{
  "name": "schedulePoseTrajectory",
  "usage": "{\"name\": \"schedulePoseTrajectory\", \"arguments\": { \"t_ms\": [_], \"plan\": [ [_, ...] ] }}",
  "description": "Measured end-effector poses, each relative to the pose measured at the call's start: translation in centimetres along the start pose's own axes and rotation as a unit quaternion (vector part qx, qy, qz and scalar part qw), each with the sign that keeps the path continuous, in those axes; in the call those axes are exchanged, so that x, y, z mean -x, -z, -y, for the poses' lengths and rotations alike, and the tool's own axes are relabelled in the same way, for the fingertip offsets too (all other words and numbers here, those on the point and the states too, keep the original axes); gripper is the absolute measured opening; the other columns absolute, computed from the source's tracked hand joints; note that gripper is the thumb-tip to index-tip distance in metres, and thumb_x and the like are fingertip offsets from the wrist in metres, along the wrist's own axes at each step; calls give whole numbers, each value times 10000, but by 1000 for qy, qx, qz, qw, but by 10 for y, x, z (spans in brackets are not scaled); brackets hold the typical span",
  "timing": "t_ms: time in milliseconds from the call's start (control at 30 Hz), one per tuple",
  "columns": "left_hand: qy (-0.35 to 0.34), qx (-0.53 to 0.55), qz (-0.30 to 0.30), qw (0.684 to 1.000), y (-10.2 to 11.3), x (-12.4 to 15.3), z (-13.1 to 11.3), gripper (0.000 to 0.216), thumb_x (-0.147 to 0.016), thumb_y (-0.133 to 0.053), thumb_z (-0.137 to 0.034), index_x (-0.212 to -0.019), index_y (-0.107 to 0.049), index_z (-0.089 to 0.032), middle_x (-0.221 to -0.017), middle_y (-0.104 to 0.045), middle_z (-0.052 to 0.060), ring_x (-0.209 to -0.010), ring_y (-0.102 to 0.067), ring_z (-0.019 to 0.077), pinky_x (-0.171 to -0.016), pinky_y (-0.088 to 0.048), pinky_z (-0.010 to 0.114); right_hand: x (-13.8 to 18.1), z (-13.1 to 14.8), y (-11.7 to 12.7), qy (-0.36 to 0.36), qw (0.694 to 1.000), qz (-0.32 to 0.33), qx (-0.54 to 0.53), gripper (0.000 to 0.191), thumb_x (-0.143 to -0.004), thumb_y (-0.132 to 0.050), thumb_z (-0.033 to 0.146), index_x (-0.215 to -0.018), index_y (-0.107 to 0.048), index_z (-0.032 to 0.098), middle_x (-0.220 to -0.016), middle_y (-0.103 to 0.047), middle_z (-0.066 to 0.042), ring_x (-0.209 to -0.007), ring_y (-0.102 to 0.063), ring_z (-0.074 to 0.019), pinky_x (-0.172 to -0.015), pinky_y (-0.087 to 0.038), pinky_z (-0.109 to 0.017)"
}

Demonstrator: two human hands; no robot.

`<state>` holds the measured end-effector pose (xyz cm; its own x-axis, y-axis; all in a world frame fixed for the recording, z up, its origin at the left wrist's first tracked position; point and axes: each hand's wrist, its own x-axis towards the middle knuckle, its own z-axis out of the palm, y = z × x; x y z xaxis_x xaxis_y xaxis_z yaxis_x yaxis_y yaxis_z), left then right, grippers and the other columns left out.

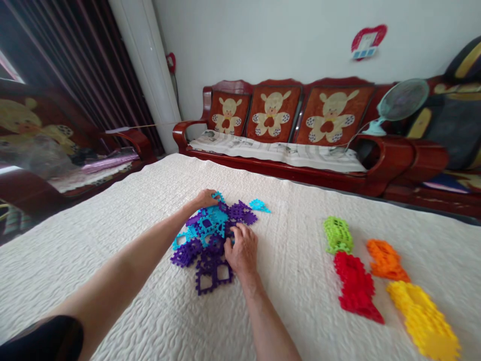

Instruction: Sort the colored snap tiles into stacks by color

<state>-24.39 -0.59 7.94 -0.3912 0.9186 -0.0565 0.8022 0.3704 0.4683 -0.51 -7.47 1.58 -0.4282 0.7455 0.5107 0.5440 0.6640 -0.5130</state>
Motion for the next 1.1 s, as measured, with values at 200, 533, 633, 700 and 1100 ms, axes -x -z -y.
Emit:
{"name": "schedulePoseTrajectory", "arguments": {
  "t_ms": [200, 533, 633, 700, 1100],
  "plan": [
    [14, 121, 6, 993, 5, 4, 3, 243, -739, -641, -197, -974, -679, -152, -597, -606, -47, -525, -537, 80, -516, -431, 176, -4, -11, -9, -7, 990, -106, -96, 301, -802, -480, 192, -1067, -612, 137, -1080, -645, -142, -1057, -577, -252, -945, -473, -436],
    [-39, 358, 25, 932, 15, 14, -55, 261, -644, -722, -162, -900, -691, -127, -561, -598, -43, -475, -521, 75, -496, -428, 191, -9, -17, -3, -163, 941, -172, -240, 439, -868, -452, 391, -1229, -516, 150, -1214, -585, -162, -1113, -570, -239, -886, -502, -375],
    [-66, 371, 70, 924, -16, 31, -89, 249, -674, -697, -155, -921, -704, -133, -587, -608, -43, -496, -528, 69, -526, -450, 192, -15, -24, 7, -250, 902, -183, -301, 494, -889, -417, 458, -1286, -461, 166, -1193, -599, -143, -1047, -598, -223, -837, -506, -342],
    [-59, 345, 92, 932, -44, 44, -113, 250, -690, -694, -160, -938, -712, -142, -588, -605, -48, -498, -524, 68, -526, -451, 190, -18, -33, 16, -272, 885, -211, -315, 501, -902, -389, 462, -1308, -434, 173, -1189, -597, -131, -1040, -597, -218, -859, -493, -347],
    [-145, 79, -54, 985, -44, 86, -103, 348, -926, -433, -268, -1185, -647, -176, -1204, -672, 89, -1131, -603, 192, -1023, -420, 302, -9, -37, 41, -56, 975, -212, 34, 357, -837, -450, 282, -1153, -563, 161, -1223, -557, -155, -1200, -467, -290, -1002, -350, -497]
  ]
}}
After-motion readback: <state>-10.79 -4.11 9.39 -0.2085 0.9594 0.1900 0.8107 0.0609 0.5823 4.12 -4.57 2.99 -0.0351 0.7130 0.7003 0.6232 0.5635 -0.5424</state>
